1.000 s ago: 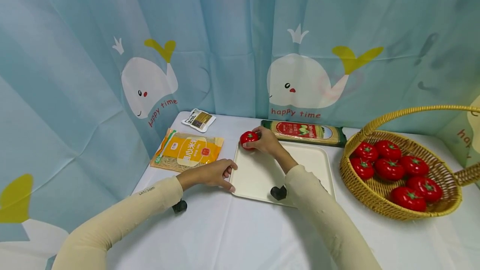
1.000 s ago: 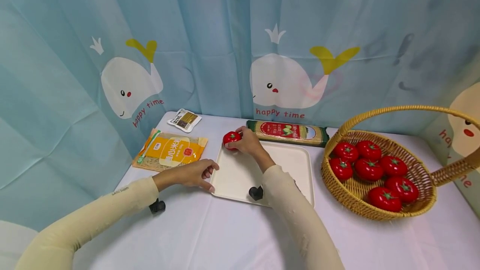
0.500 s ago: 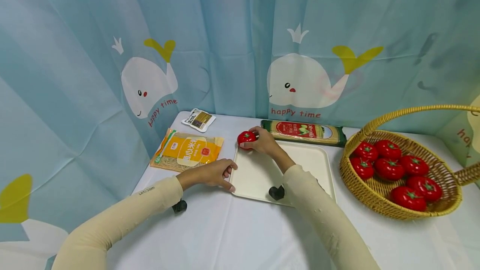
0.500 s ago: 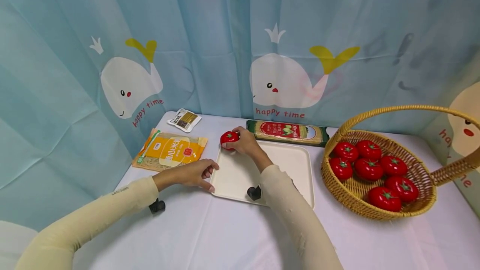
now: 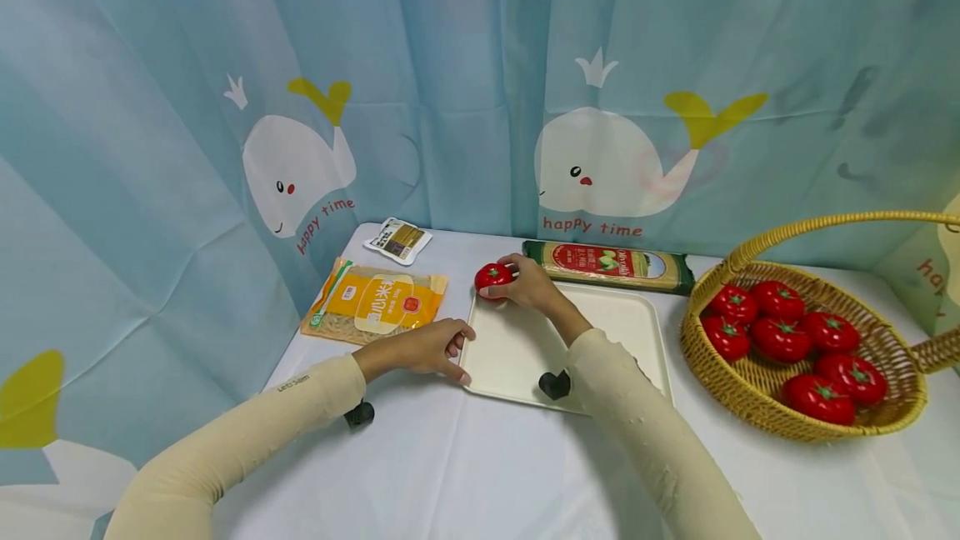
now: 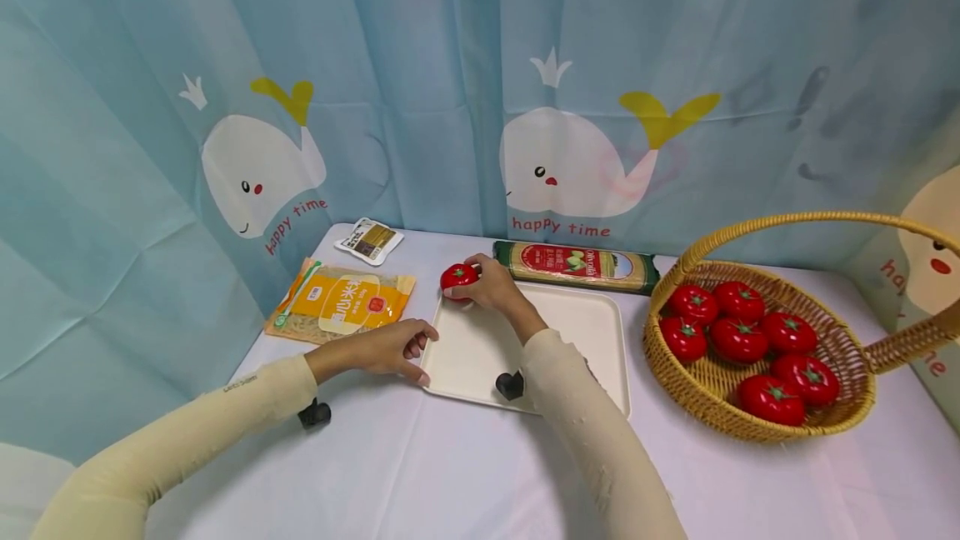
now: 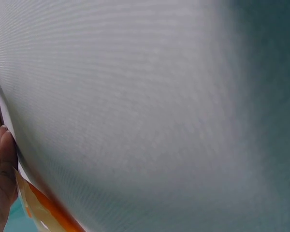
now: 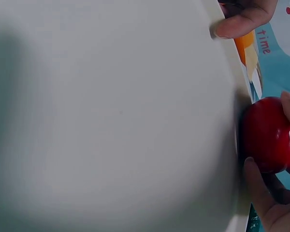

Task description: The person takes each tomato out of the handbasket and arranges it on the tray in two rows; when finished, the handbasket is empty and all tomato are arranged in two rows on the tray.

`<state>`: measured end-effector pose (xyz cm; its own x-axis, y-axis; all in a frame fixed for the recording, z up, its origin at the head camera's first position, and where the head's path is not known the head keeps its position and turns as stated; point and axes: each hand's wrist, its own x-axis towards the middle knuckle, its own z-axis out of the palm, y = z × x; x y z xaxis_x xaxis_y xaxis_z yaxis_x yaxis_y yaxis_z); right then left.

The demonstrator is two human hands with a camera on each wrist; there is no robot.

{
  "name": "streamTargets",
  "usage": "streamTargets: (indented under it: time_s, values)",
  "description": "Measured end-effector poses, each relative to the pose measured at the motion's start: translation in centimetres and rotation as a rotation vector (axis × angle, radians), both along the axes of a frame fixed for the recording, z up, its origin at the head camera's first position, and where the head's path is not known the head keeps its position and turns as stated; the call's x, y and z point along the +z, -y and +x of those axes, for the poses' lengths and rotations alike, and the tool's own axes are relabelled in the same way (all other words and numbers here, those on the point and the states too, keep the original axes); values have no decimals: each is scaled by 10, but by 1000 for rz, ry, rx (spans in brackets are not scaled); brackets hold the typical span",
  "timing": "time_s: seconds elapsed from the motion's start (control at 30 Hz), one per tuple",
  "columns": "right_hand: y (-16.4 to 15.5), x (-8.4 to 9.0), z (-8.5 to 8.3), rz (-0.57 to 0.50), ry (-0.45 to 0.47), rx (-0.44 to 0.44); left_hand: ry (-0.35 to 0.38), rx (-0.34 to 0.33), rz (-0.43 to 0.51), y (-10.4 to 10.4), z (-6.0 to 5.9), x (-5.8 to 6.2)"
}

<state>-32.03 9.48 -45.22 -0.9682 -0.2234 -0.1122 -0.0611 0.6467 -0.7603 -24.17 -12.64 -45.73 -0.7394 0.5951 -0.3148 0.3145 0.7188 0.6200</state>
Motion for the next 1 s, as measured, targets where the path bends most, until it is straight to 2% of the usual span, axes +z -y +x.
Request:
streamTargets:
  time_s: [0.17,0.4,0.73,1.0]
  values:
    - [0,1,0,-2,9,8,2,8,-9,0,1,1]
    - [-2,1,2,-4,-8,24,-6,-4,31,0,2,2]
    - [-10,5,3,-37,-19,41,14,14,4,-3,1,2]
    - [-23,16,10,-87,-16,79,14,14,6,-3,0,0]
